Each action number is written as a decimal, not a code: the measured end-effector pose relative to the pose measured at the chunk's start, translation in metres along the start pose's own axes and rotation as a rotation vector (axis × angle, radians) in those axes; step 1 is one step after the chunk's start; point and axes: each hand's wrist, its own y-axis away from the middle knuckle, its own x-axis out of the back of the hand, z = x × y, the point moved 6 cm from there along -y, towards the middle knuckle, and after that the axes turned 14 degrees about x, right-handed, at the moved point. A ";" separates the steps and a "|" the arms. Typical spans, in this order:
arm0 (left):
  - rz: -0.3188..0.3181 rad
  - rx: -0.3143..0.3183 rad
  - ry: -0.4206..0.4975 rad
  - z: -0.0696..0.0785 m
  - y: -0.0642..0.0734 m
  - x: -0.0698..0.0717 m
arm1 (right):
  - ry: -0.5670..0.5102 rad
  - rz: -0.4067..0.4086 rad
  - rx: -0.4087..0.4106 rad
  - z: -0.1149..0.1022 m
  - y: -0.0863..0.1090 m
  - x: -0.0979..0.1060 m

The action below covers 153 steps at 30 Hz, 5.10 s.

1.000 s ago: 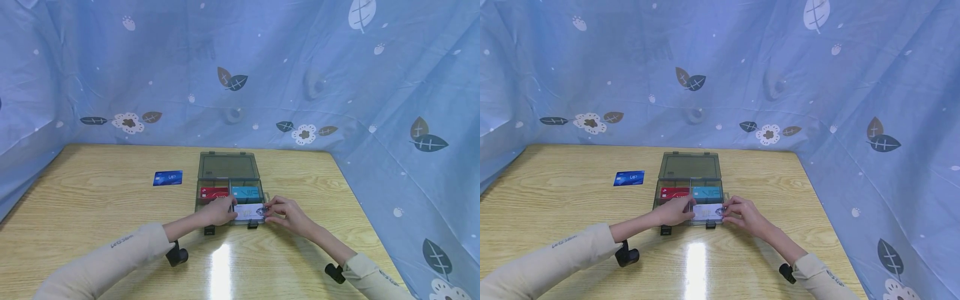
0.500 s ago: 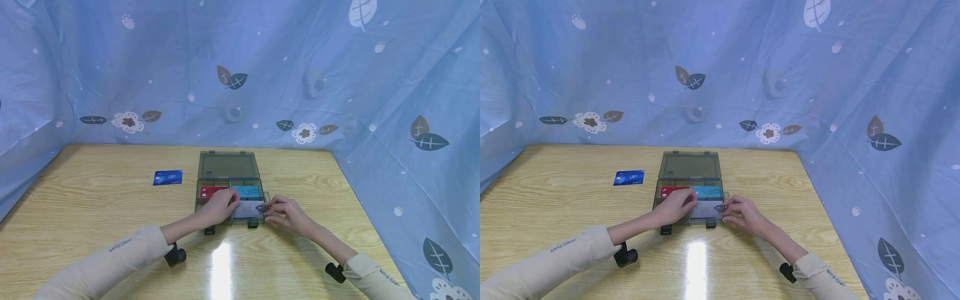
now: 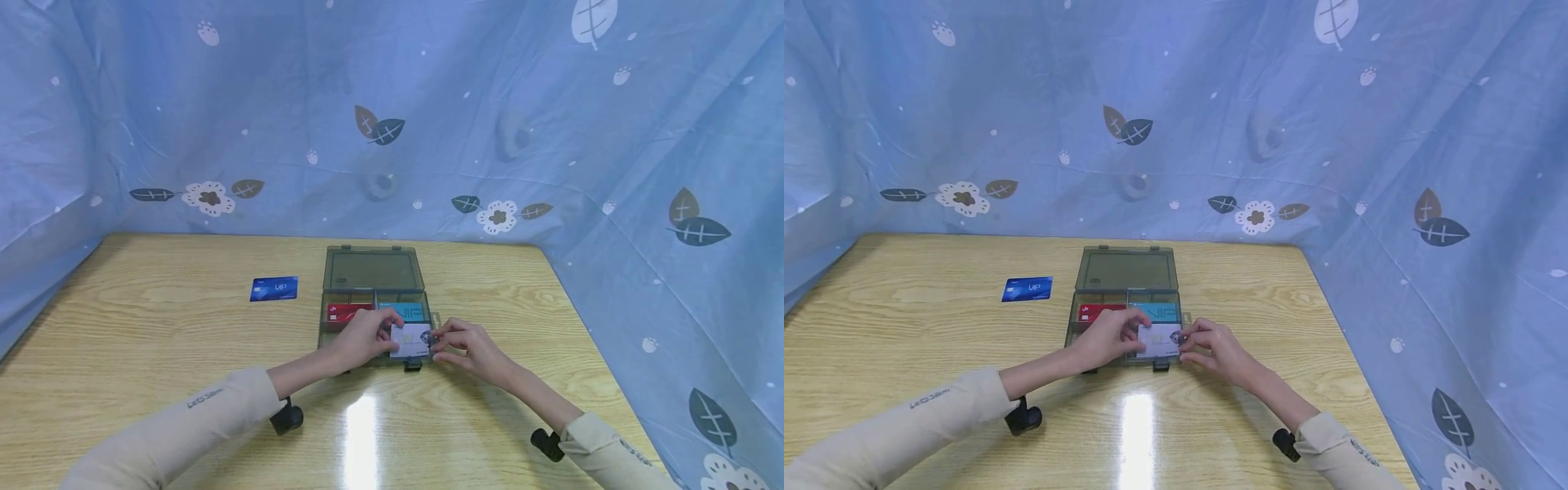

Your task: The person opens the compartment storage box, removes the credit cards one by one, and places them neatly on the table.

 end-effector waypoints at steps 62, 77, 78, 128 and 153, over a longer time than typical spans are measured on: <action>-0.057 0.122 0.060 -0.008 0.005 0.011 | 0.016 -0.002 -0.012 -0.002 0.001 0.000; -0.073 0.263 0.407 -0.032 0.014 0.027 | 0.022 -0.001 -0.009 -0.002 0.000 -0.001; -0.076 0.255 0.406 -0.032 0.015 0.027 | 0.022 0.000 -0.007 -0.002 0.000 -0.001; 0.062 0.393 0.383 -0.066 0.082 0.097 | 0.005 -0.012 -0.045 -0.005 -0.002 0.000; 0.076 0.394 0.352 -0.100 0.111 0.128 | 0.012 -0.007 -0.010 -0.006 -0.003 -0.001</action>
